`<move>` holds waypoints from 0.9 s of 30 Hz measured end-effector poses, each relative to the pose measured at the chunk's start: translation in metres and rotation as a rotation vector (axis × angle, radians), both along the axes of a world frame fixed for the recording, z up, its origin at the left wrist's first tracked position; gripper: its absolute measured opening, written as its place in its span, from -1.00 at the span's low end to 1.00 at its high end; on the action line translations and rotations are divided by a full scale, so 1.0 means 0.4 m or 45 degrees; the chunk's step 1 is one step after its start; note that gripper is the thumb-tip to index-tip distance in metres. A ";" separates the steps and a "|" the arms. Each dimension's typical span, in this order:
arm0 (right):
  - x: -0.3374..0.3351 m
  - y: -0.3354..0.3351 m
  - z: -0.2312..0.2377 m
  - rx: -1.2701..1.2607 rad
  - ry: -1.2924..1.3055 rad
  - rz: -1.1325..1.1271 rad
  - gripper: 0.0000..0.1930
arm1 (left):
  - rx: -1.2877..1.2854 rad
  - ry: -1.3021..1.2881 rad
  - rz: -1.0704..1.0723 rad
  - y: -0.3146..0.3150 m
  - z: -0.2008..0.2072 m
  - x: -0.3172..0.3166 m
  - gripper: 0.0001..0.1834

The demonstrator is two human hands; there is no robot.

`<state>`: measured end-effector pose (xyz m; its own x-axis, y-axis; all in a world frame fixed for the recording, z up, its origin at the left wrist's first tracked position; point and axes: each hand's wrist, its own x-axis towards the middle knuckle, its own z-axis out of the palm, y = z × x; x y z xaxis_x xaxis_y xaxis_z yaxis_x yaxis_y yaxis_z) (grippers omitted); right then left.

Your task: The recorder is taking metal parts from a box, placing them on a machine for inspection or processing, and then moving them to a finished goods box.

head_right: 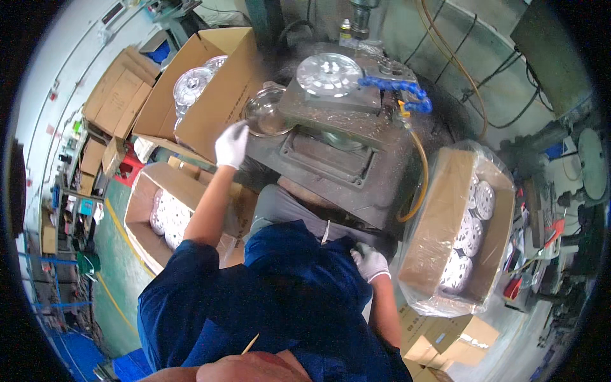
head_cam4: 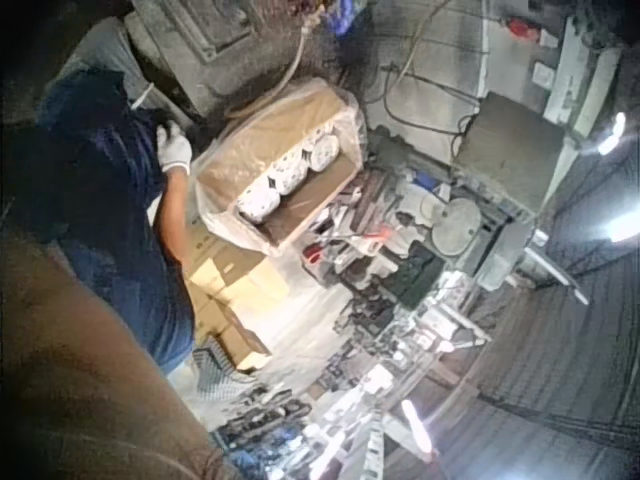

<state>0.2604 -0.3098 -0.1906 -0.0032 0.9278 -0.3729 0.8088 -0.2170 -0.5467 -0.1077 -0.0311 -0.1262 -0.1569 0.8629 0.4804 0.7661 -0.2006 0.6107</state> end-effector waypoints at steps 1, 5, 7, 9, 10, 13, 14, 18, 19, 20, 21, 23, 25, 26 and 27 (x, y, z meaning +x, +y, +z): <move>0.001 0.010 -0.003 0.021 -0.011 0.039 -0.52 | -0.081 -0.043 -0.011 0.013 -0.058 -0.002 -0.75; -0.024 0.055 0.039 0.017 -0.109 0.052 -0.51 | -0.357 0.112 0.042 0.040 -0.171 -0.004 -0.69; -0.028 0.058 0.045 0.020 -0.090 0.020 -0.51 | -0.599 0.272 0.070 0.030 -0.122 0.005 -0.40; -0.036 0.051 0.071 -0.025 -0.097 -0.004 -0.51 | -0.647 0.348 0.257 -0.005 0.006 0.024 -0.17; -0.037 0.042 0.073 -0.084 -0.137 0.000 -0.51 | -0.535 0.336 0.360 -0.005 0.031 0.020 -0.07; -0.021 0.014 0.030 -0.040 -0.069 0.033 -0.52 | -0.185 -0.114 0.088 0.072 0.162 0.052 -0.06; -0.025 0.012 0.032 -0.090 -0.056 0.042 -0.52 | -0.014 -0.116 0.026 0.095 0.215 0.100 -0.08; -0.037 0.052 0.044 -0.063 -0.035 0.055 -0.53 | -0.218 0.067 -0.123 0.153 0.387 0.291 0.00; -0.049 0.069 0.080 -0.097 -0.131 0.048 -0.52 | -0.320 0.149 -0.123 0.170 0.402 0.327 0.00; -0.053 0.074 0.081 -0.086 -0.135 0.045 -0.52 | -0.422 0.232 -0.124 0.184 0.415 0.351 0.01; -0.056 0.074 0.077 -0.015 -0.077 0.014 -0.50 | -0.409 0.233 -0.136 0.201 0.419 0.367 0.01; -0.052 0.070 0.040 0.175 -0.018 0.026 -0.50 | -0.649 0.321 -0.183 0.241 0.402 0.384 0.00; -0.064 0.065 0.062 0.010 0.063 0.047 -0.44 | -0.604 0.275 -0.210 0.275 0.357 0.386 -0.02; -0.058 0.052 0.009 -0.059 0.106 0.057 -0.42 | -0.572 0.223 -0.232 0.289 0.337 0.382 -0.04; -0.048 0.038 -0.061 -0.026 0.238 0.046 -0.38 | -0.576 0.147 -0.244 0.300 0.325 0.380 -0.07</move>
